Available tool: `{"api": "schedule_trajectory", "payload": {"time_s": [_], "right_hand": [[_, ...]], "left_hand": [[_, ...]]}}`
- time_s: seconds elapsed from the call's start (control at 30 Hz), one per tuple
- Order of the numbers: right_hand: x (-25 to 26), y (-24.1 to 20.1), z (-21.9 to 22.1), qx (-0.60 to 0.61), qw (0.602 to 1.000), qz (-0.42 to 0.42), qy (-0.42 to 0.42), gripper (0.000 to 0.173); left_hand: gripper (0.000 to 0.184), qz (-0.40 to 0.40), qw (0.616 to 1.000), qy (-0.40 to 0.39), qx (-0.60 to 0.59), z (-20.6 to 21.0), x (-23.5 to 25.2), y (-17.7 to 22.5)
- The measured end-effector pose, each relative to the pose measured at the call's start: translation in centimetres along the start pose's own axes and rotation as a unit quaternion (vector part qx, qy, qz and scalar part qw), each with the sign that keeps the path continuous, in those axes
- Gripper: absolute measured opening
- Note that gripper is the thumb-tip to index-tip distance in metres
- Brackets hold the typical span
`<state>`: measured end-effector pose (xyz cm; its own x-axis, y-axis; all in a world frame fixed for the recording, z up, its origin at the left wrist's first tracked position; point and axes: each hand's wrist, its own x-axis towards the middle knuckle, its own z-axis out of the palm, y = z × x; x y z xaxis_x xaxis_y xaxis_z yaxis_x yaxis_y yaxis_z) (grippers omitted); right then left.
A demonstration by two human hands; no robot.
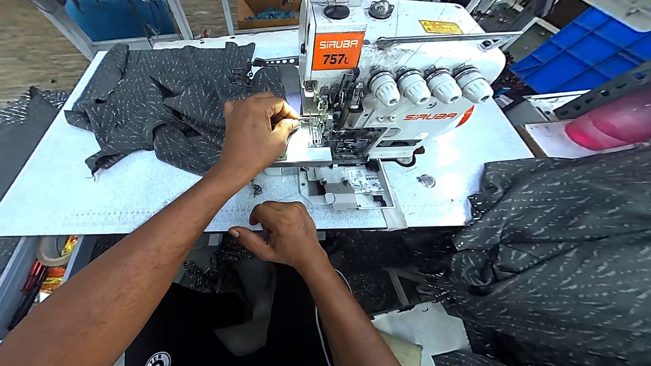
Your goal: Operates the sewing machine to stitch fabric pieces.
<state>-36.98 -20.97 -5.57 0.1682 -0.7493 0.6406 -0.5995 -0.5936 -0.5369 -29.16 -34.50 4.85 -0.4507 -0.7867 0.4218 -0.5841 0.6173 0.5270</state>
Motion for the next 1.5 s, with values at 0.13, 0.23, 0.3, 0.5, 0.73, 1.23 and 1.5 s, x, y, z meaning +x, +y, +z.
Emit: {"api": "schedule_trajectory", "payload": {"time_s": [0.13,0.23,0.3,0.5,0.73,1.23,1.5], "right_hand": [[0.0,0.0,0.0,-0.002,1.0,0.0,0.003,0.044],[0.0,0.0,0.0,0.0,1.0,-0.001,0.002,0.045],[0.0,0.0,0.0,-0.001,1.0,0.0,0.004,0.045],[0.0,-0.1,0.0,0.0,1.0,0.002,0.009,0.044],[0.0,0.0,0.0,-0.001,1.0,-0.001,0.007,0.044],[0.0,0.1,0.1,-0.006,1.0,0.0,0.004,0.045],[-0.1,0.0,0.1,-0.002,1.0,0.005,0.005,0.046]], "left_hand": [[0.009,-0.001,1.0,-0.004,-0.005,0.3,0.2,0.1],[0.009,0.0,1.0,-0.005,-0.007,0.4,0.4,0.3],[0.009,0.006,1.0,-0.009,-0.006,0.4,0.5,0.3],[0.009,0.025,0.999,-0.024,0.001,0.2,1.1,0.2],[0.009,0.032,0.999,-0.024,0.003,0.3,1.2,0.3],[0.008,0.019,1.0,-0.011,-0.015,0.7,1.0,0.3],[0.008,0.03,0.999,-0.006,-0.015,0.9,0.9,0.1]]}}
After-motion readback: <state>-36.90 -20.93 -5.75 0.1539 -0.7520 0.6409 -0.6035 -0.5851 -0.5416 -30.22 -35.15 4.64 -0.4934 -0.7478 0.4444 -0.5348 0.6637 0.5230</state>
